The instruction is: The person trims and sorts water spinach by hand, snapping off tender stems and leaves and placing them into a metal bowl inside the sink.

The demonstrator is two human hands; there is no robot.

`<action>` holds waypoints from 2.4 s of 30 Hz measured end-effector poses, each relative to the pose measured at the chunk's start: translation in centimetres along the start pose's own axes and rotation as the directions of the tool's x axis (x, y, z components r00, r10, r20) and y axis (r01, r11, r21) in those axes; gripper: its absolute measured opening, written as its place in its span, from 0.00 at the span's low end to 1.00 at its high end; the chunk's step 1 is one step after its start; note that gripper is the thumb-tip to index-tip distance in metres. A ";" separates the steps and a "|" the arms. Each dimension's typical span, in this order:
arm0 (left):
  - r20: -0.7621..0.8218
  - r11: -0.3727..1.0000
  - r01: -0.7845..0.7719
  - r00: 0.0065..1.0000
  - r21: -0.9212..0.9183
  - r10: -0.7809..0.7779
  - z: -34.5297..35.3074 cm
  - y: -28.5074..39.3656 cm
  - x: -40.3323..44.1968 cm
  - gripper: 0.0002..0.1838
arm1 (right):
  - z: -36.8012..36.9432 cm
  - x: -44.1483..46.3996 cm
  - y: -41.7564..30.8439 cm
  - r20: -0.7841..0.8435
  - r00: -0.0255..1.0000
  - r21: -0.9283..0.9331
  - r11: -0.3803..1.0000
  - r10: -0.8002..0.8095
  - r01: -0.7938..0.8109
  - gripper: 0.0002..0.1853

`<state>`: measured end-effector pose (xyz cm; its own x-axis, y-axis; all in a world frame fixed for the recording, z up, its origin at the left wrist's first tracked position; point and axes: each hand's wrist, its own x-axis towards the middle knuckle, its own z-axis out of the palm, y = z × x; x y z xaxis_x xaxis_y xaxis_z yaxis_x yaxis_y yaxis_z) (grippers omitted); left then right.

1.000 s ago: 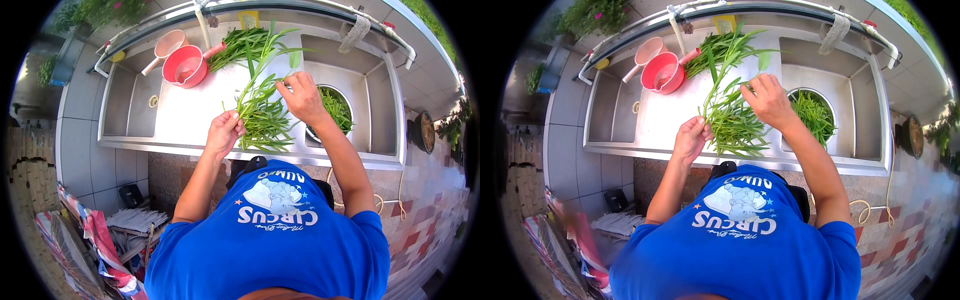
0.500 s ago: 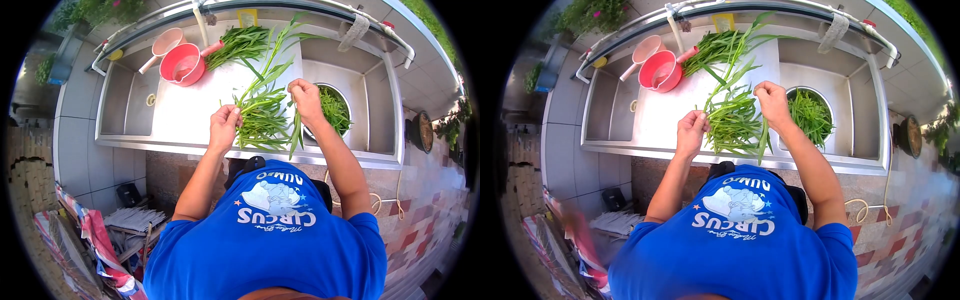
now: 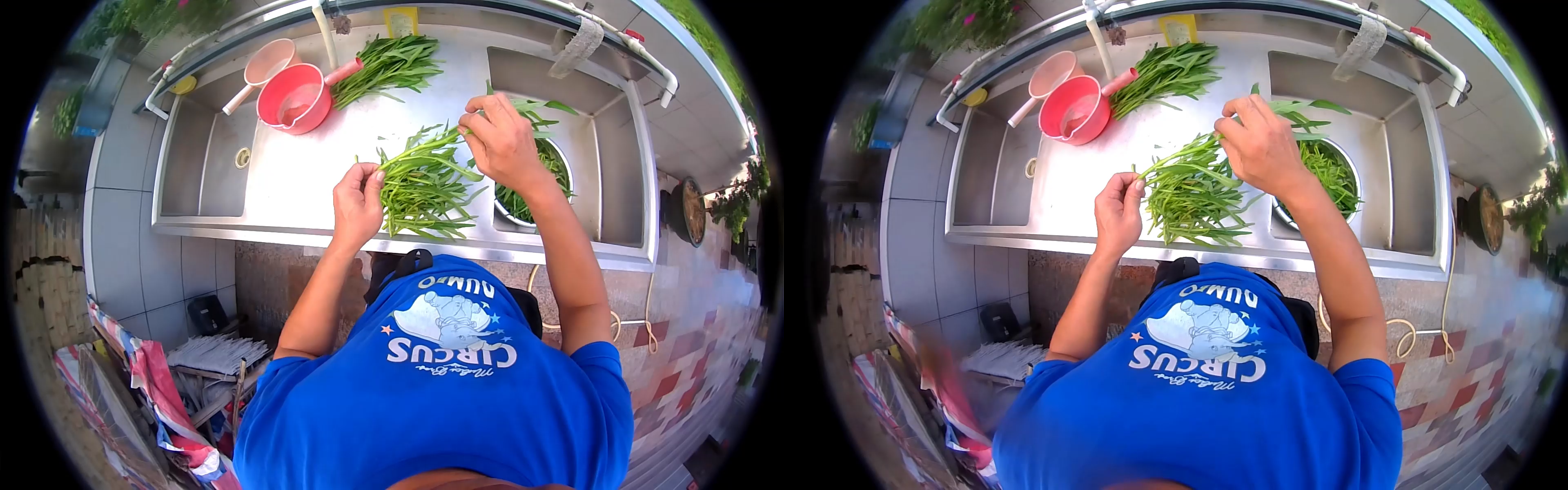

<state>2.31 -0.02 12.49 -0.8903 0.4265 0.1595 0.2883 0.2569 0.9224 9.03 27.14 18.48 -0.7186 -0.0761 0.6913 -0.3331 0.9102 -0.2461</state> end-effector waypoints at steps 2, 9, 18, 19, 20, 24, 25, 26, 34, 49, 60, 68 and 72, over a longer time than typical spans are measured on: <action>-0.021 1.000 0.010 1.000 -0.022 -0.011 -0.2 -0.2 0.3 0.07 | 0.4 -0.4 0.1 0.048 0.999 0.004 1.000 -0.017 0.017 0.06; 0.031 0.994 0.073 0.997 -0.081 -0.070 -1.7 -0.1 1.0 0.08 | 1.4 -1.2 -0.1 0.189 0.980 -0.023 0.998 -0.059 0.064 0.05; 0.152 0.987 0.100 0.981 0.122 -0.118 -1.7 1.0 2.8 0.10 | 2.5 -2.0 0.4 0.145 0.989 0.060 0.998 -0.012 0.004 0.06; 0.182 0.981 0.083 0.977 0.173 -0.114 -1.6 1.4 2.9 0.10 | 2.8 -2.5 1.0 0.124 0.991 0.123 0.990 0.058 -0.073 0.05; 0.213 0.973 0.063 0.971 0.222 -0.111 -1.5 1.8 3.0 0.09 | 3.1 -2.9 1.4 0.106 0.986 0.187 0.971 0.129 -0.147 0.04; 0.253 0.941 -0.198 0.959 0.273 0.128 -0.2 2.2 3.0 0.08 | 3.7 -3.2 1.0 0.403 0.552 0.377 0.417 0.730 -0.827 0.07; 0.254 0.932 -0.243 0.951 0.268 0.175 0.1 2.1 3.1 0.07 | 3.8 -3.5 1.4 0.383 0.503 0.442 0.325 0.774 -0.836 0.08; 0.251 0.921 -0.285 0.943 0.265 0.219 0.4 1.9 3.1 0.07 | 4.4 -4.0 2.3 0.370 0.452 0.506 0.232 0.812 -0.831 0.09; 0.350 0.890 -0.313 0.917 0.330 0.192 0.1 1.8 3.5 0.07 | 3.0 -3.8 6.5 0.371 0.672 0.501 0.471 0.642 -0.726 0.14; 0.428 0.932 -0.299 0.884 0.204 0.189 1.5 3.3 4.6 0.07 | 5.9 -2.9 0.2 0.578 0.720 0.522 0.505 0.384 -0.687 0.07; 0.384 0.994 0.033 0.921 0.103 -0.071 1.1 1.5 4.0 0.09 | 6.2 -4.8 0.2 0.704 0.654 0.541 0.388 0.275 -0.746 0.08; 0.312 0.981 0.189 0.935 -0.030 -0.171 2.5 0.4 2.6 0.09 | 8.6 -6.8 -1.3 0.731 0.616 0.532 0.319 0.294 -0.784 0.09; 0.286 0.959 0.235 0.940 -0.156 -0.184 4.2 -0.7 1.3 0.07 | 7.9 -7.1 -1.9 0.704 0.577 0.521 0.251 0.414 -0.816 0.08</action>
<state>2.47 3.98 10.52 -0.7893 0.6021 -0.1204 0.0125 0.2117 0.9773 9.88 22.75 8.66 -0.9823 0.0465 -0.1815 0.1847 0.0782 -0.9797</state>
